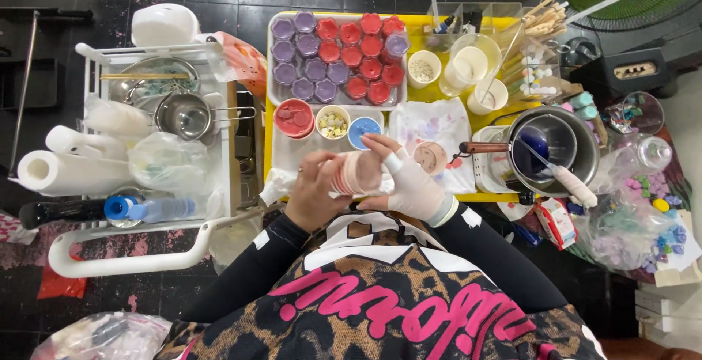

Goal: Mix a blue dye into melted wax and pour it into containers.

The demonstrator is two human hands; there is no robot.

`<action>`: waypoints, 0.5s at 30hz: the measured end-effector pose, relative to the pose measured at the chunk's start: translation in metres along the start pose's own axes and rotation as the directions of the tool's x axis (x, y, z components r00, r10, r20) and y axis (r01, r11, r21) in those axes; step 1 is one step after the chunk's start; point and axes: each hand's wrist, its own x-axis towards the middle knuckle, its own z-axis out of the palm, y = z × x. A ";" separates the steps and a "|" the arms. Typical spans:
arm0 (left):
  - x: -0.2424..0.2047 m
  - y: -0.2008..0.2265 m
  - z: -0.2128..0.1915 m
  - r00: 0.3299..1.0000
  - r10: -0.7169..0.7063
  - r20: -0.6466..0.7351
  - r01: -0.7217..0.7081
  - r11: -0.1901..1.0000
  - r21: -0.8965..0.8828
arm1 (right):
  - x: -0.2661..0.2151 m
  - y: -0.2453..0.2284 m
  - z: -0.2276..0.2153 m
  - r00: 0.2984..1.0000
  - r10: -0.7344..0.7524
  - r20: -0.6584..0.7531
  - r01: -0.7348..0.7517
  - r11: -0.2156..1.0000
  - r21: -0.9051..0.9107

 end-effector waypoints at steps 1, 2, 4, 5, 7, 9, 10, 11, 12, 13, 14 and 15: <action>0.005 0.007 -0.006 1.000 -0.003 -0.003 0.003 1.000 0.003 | 0.002 0.000 0.001 1.000 -0.004 0.004 0.004 1.000 0.002; 0.010 0.015 -0.011 1.000 0.028 -0.011 -0.029 0.999 -0.037 | 0.003 0.000 0.003 0.997 0.047 0.061 -0.051 0.997 0.057; 0.015 0.022 -0.018 0.998 0.058 -0.020 -0.059 0.995 -0.075 | 0.002 0.003 0.004 0.988 0.093 0.122 -0.106 0.988 0.111; 0.014 0.023 -0.020 0.999 0.050 0.016 -0.047 0.988 -0.149 | 0.000 0.006 0.005 0.993 0.069 0.100 -0.081 0.989 0.127; 0.009 0.021 -0.018 0.998 0.044 0.053 -0.031 0.974 -0.223 | -0.005 0.009 0.004 0.996 0.047 0.078 -0.058 0.988 0.143; 0.001 0.016 -0.010 0.997 -0.012 0.078 0.035 0.954 -0.298 | -0.010 0.009 0.002 0.979 0.159 0.126 -0.189 0.941 0.280; 0.002 0.015 -0.010 0.997 -0.011 0.078 0.034 0.954 -0.298 | -0.011 0.008 0.002 0.979 0.159 0.125 -0.188 0.941 0.280; 0.002 0.014 -0.010 0.997 -0.020 0.070 0.040 0.950 -0.308 | -0.013 0.008 0.001 0.973 0.208 0.101 -0.231 0.891 0.390; 0.002 0.014 -0.009 0.997 -0.030 0.064 0.049 0.946 -0.320 | -0.016 0.006 0.001 0.962 0.262 0.083 -0.268 0.826 0.496; 0.003 0.013 -0.009 0.997 -0.030 0.067 0.050 0.945 -0.323 | -0.020 0.010 -0.001 0.961 0.265 0.082 -0.270 0.825 0.496; 0.005 0.012 -0.009 0.999 -0.009 0.053 0.027 0.936 -0.352 | -0.023 0.013 -0.004 0.973 0.233 0.007 -0.194 0.792 0.579; 0.006 0.010 -0.009 0.999 0.012 0.038 0.004 0.925 -0.381 | -0.026 0.016 -0.007 0.976 0.205 -0.071 -0.111 0.752 0.650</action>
